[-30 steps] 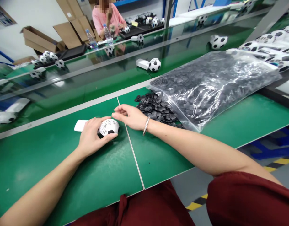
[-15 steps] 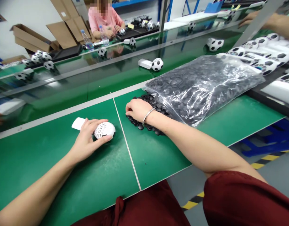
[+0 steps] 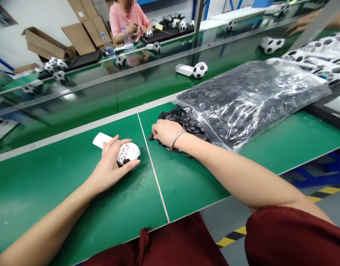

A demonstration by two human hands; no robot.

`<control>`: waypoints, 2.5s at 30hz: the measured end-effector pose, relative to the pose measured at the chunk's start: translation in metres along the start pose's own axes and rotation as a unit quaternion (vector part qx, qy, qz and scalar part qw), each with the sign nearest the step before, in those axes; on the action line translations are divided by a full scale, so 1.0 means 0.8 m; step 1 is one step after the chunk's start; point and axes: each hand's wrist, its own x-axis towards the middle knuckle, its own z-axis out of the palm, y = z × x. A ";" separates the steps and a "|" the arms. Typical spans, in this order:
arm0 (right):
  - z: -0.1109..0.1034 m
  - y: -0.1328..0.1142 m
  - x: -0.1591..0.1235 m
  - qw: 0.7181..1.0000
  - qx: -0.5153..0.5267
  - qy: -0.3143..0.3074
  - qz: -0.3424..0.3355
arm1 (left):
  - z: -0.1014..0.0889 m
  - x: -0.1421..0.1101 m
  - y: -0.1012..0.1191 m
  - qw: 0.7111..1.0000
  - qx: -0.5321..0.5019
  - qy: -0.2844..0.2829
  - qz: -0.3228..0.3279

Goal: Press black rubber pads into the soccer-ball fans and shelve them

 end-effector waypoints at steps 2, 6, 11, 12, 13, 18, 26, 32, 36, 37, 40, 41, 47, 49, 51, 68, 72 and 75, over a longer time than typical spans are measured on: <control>0.001 -0.001 -0.001 1.000 0.020 0.017 -0.004 | -0.004 0.000 -0.001 0.999 -0.011 -0.033 0.022; 0.004 -0.005 -0.002 0.996 0.069 0.054 -0.034 | -0.016 -0.001 -0.002 0.995 -0.030 -0.081 0.045; 0.016 -0.010 0.000 0.994 0.034 0.045 -0.098 | -0.006 -0.009 0.008 0.998 -0.051 -0.007 -0.035; 0.018 -0.010 0.000 0.993 0.023 0.036 -0.106 | -0.003 -0.009 0.009 0.998 -0.061 0.000 -0.034; 0.020 -0.010 0.001 0.993 0.016 0.027 -0.110 | -0.001 -0.009 0.009 0.997 -0.072 0.002 -0.028; 0.015 -0.008 0.002 0.997 0.021 -0.011 -0.074 | -0.001 -0.006 0.005 0.992 -0.127 -0.017 0.009; -0.004 -0.016 -0.005 0.987 0.121 0.018 -0.105 | -0.002 -0.001 -0.002 0.987 -0.150 -0.027 0.042; -0.009 -0.026 -0.017 0.938 0.276 0.051 -0.202 | -0.003 0.004 -0.009 0.985 -0.154 -0.037 0.069; -0.007 -0.035 -0.023 0.916 0.338 0.031 -0.214 | -0.003 0.004 -0.010 0.985 -0.154 -0.033 0.074; -0.006 -0.037 -0.024 0.914 0.340 0.029 -0.220 | -0.003 0.004 -0.010 0.985 -0.154 -0.031 0.075; -0.001 -0.042 -0.026 0.905 0.359 0.022 -0.225 | -0.002 0.004 -0.010 0.984 -0.162 -0.022 0.069; 0.001 -0.044 -0.026 0.901 0.371 0.018 -0.223 | -0.001 0.004 -0.010 0.984 -0.166 -0.018 0.065; 0.011 -0.049 -0.027 0.895 0.398 0.036 -0.196 | 0.003 0.004 -0.008 0.982 -0.178 0.005 0.068; 0.013 -0.050 -0.027 0.894 0.401 0.044 -0.195 | 0.003 0.003 -0.008 0.981 -0.181 0.007 0.069; 0.014 -0.051 -0.027 0.891 0.407 0.049 -0.194 | 0.003 0.003 -0.008 0.981 -0.184 0.006 0.061; 0.016 -0.043 -0.011 0.888 0.447 -0.004 -0.107 | 0.003 0.005 0.000 0.976 -0.216 0.001 0.032; -0.001 -0.018 -0.006 0.976 0.168 0.133 -0.028 | 0.003 0.006 0.001 0.974 -0.226 -0.003 0.036; -0.007 -0.001 -0.005 0.989 -0.065 0.125 0.053 | 0.007 0.006 0.003 0.974 -0.223 0.021 0.037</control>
